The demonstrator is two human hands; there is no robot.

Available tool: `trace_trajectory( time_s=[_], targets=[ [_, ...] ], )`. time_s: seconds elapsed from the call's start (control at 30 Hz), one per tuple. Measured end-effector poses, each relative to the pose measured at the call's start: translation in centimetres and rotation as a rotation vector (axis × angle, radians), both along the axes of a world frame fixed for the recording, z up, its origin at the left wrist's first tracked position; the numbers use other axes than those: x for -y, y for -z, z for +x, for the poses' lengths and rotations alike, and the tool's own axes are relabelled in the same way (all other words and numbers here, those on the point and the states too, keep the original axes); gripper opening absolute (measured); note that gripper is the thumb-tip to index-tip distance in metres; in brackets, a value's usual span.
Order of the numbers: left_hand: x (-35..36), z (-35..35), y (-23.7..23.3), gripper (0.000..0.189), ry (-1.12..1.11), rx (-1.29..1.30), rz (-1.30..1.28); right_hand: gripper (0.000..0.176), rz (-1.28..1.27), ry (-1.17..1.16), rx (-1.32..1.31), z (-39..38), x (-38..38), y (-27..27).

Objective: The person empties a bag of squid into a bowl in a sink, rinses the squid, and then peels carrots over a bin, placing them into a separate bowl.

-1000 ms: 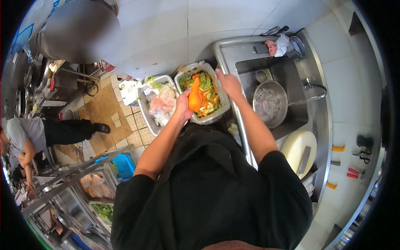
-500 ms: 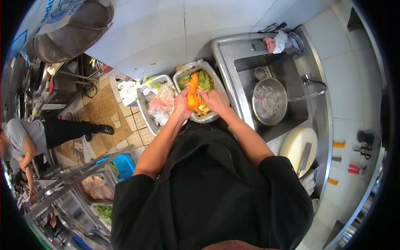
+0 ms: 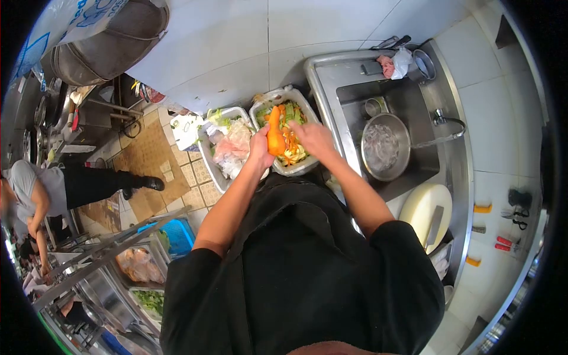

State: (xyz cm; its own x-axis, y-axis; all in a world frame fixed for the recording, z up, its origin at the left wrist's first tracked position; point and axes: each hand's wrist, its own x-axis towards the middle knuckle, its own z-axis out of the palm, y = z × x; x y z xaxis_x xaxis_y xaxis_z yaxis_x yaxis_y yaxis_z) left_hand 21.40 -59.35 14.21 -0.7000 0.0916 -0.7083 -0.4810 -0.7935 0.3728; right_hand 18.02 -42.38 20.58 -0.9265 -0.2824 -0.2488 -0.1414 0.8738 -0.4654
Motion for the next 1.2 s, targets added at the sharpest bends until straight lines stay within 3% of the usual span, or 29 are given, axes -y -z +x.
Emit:
trace_trajectory(
  time_s=[0.2, 0.37, 0.53, 0.6, 0.7, 0.8, 0.87, 0.93, 1.2],
  targets=[
    [-0.9, -0.4, -0.4, 0.032, -0.027, 0.011, -0.025, 0.065, -0.044, -0.019, -0.241, 3.9, 0.0, 1.1],
    [-0.6, 0.5, 0.0, 0.032, 0.037, -0.035, -0.057, 0.072, -0.002, 0.002, -0.075, 2.9, 0.3, 2.3],
    [-0.7, 2.5, -2.7, 0.033, 0.145, -0.036, 0.008, 0.076, 0.081, 0.059, -0.049, -4.1, -0.2, 5.5],
    [-0.3, 2.8, -2.8, 0.034, 0.181, -0.045, 0.032, 0.078, 0.117, 0.152, -0.062, -6.4, -1.0, 5.3],
    [-0.2, 2.3, -2.0, 0.036, 0.149, -0.061, 0.047, 0.079, 0.09, 0.334, 0.118, -7.8, -1.2, 1.0],
    [0.0, 1.5, -1.1, 0.037, 0.098, 0.0, 0.026, 0.08, -0.034, 0.241, -0.012, -6.2, -1.5, 1.1],
    [0.1, 1.0, -0.3, 0.035, 0.089, 0.024, 0.039, 0.078, 0.046, 0.149, 0.138, -3.2, -0.5, -0.6],
    [0.3, 0.6, -0.4, 0.034, 0.069, 0.013, 0.066, 0.076, -0.004, -0.012, 0.013, 0.8, 0.0, -0.7],
    [-0.2, 0.9, 0.0, 0.034, 0.022, -0.044, 0.051, 0.072, -0.004, -0.071, -0.157, 4.0, 0.2, 1.0]
  ],
)
